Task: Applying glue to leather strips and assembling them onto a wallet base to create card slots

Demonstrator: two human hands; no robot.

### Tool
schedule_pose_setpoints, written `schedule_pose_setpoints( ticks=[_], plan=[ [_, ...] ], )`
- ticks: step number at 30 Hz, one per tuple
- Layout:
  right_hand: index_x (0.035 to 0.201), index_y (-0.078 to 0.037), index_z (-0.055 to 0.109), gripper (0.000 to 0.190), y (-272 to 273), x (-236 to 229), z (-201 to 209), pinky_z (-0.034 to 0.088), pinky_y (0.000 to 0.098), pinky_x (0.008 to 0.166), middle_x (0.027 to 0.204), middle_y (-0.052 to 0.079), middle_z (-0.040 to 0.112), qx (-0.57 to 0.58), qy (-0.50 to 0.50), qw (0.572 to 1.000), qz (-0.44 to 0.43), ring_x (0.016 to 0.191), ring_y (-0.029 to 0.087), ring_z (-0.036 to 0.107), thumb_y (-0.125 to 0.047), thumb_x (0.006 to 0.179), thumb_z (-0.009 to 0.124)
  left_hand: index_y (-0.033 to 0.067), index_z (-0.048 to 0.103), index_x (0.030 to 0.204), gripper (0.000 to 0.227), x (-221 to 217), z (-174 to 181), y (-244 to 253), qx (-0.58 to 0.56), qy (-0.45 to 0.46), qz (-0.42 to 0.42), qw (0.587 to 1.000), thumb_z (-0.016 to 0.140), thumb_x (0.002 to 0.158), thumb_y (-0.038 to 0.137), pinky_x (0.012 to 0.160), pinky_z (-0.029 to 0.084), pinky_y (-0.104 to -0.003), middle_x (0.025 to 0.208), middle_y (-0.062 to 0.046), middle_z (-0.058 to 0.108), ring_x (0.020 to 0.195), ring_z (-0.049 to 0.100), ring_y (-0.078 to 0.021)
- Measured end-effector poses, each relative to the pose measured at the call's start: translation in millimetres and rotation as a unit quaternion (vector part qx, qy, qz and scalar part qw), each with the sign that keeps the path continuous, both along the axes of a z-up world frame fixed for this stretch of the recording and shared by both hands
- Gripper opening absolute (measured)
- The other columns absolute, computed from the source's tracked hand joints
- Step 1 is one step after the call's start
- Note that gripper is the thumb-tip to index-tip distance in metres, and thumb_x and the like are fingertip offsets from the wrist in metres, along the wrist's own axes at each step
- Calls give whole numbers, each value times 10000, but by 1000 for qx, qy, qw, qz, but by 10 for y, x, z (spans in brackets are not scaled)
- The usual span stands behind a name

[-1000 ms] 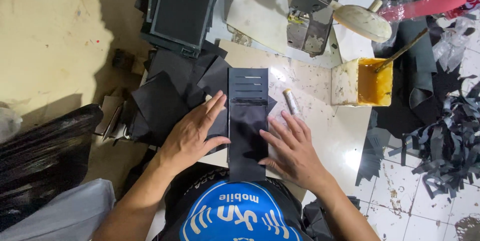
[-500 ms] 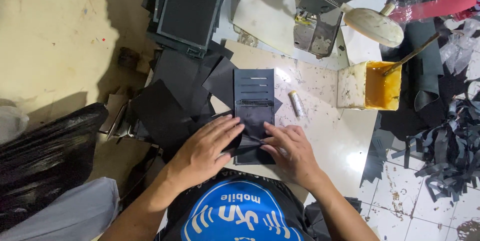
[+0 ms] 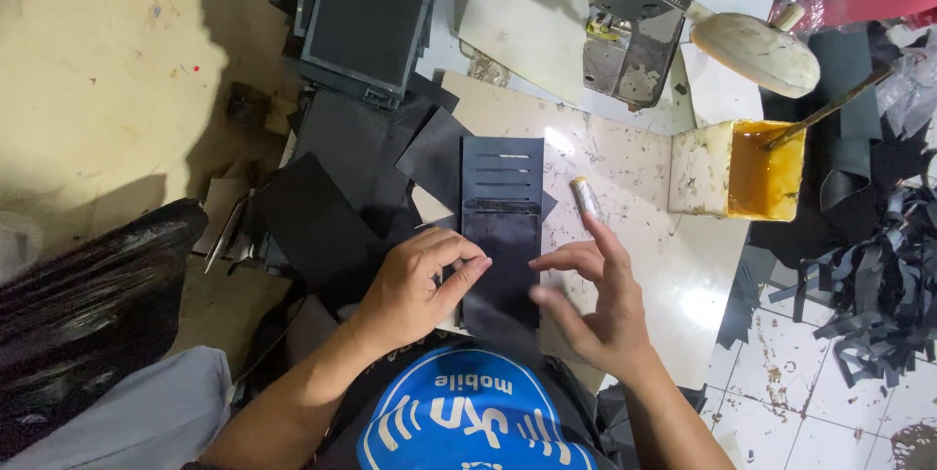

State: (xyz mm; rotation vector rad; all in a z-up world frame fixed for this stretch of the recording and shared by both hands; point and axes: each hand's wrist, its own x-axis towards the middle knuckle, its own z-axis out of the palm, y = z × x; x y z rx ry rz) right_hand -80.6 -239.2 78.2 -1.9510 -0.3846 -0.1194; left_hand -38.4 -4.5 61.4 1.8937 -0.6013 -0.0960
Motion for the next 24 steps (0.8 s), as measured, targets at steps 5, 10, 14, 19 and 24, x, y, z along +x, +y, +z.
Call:
schedule_pose_setpoints(
  ticks=[5, 10, 14, 19, 24],
  plan=[
    [1560, -19, 237, 759, -3, -8, -120, 508, 371, 1007, 924, 65, 727, -22, 12, 1000, -12, 847, 189, 687, -14, 957, 699, 52, 686, 920, 132, 7, 9, 17, 8, 49, -9, 999, 659, 993, 159, 682, 532, -306, 840, -50, 704, 780, 670, -184],
    [1601, -92, 194, 892, -193, -101, -257, 428, 398, 1067, 1108, 94, 724, -53, 21, 997, 44, 1029, 211, 699, -38, 918, 766, 62, 668, 942, 78, -13, 17, 100, 12, 35, -15, 999, 706, 960, 127, 709, 504, -321, 805, -48, 653, 726, 624, -183],
    [1614, -199, 222, 1005, -268, -190, -577, 359, 404, 931, 1280, -18, 727, -228, -25, 968, 99, 1113, 236, 530, -327, 853, 866, 61, 671, 1014, 132, -64, -34, 172, 57, -4, -27, 998, 721, 958, 170, 739, 531, -334, 878, -50, 696, 808, 652, -208],
    [1594, -164, 295, 890, -219, -151, -685, 376, 397, 874, 1160, -22, 752, -273, -68, 955, 93, 1075, 226, 545, -219, 898, 846, 48, 668, 1028, 107, -125, -54, 209, 70, -8, -18, 997, 687, 971, 137, 765, 549, -337, 935, -71, 720, 862, 676, -226],
    [1532, -20, 436, 821, -138, -40, -545, 472, 419, 842, 918, 8, 792, -147, -24, 989, 25, 886, 267, 651, -129, 817, 824, 73, 647, 1322, 471, -189, -39, 168, 60, -82, 14, 995, 634, 882, -95, 882, 538, -456, 1238, -158, 642, 1028, 651, -344]
  ],
)
